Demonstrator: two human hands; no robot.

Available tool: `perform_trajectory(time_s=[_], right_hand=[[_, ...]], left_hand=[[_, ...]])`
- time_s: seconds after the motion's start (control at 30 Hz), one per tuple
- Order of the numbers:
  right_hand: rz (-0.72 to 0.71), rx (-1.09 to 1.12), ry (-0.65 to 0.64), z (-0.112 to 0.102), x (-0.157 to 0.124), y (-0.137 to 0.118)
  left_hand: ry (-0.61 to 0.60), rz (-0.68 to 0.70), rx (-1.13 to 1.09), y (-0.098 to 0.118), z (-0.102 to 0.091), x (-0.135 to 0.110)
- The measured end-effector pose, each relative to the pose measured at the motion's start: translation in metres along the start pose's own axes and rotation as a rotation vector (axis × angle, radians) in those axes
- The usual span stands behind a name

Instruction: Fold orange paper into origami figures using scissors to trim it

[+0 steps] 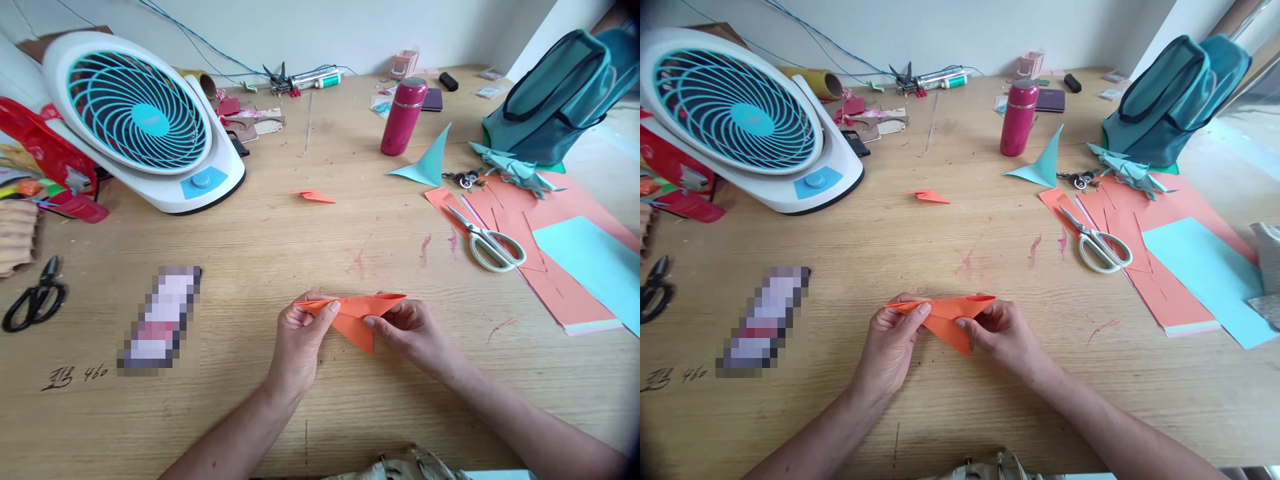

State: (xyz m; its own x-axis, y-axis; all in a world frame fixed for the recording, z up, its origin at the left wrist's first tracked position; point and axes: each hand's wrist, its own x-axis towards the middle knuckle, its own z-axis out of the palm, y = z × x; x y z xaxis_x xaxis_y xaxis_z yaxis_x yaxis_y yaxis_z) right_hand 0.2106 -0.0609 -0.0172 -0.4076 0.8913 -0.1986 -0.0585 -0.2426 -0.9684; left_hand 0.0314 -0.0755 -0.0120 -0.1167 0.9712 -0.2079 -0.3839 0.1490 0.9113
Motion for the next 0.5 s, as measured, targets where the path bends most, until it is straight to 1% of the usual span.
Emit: perform_trajectory(time_s=[0.17,0.33,0.43,0.5], right_hand=[[-0.014,-0.030,0.020,-0.001,-0.001,0.002],[0.016,-0.018,0.063,-0.001,-0.001,0.005],[0.023,-0.004,0.059,-0.002,0.000,0.000],[0.021,-0.016,0.074,-0.005,0.002,-0.005]], left_hand=[[-0.010,-0.015,-0.007,0.002,0.002,0.000],[-0.029,-0.053,-0.028,0.003,0.001,0.000],[-0.037,-0.095,-0.025,0.003,-0.003,0.001],[-0.044,-0.125,0.019,0.003,-0.005,0.001]])
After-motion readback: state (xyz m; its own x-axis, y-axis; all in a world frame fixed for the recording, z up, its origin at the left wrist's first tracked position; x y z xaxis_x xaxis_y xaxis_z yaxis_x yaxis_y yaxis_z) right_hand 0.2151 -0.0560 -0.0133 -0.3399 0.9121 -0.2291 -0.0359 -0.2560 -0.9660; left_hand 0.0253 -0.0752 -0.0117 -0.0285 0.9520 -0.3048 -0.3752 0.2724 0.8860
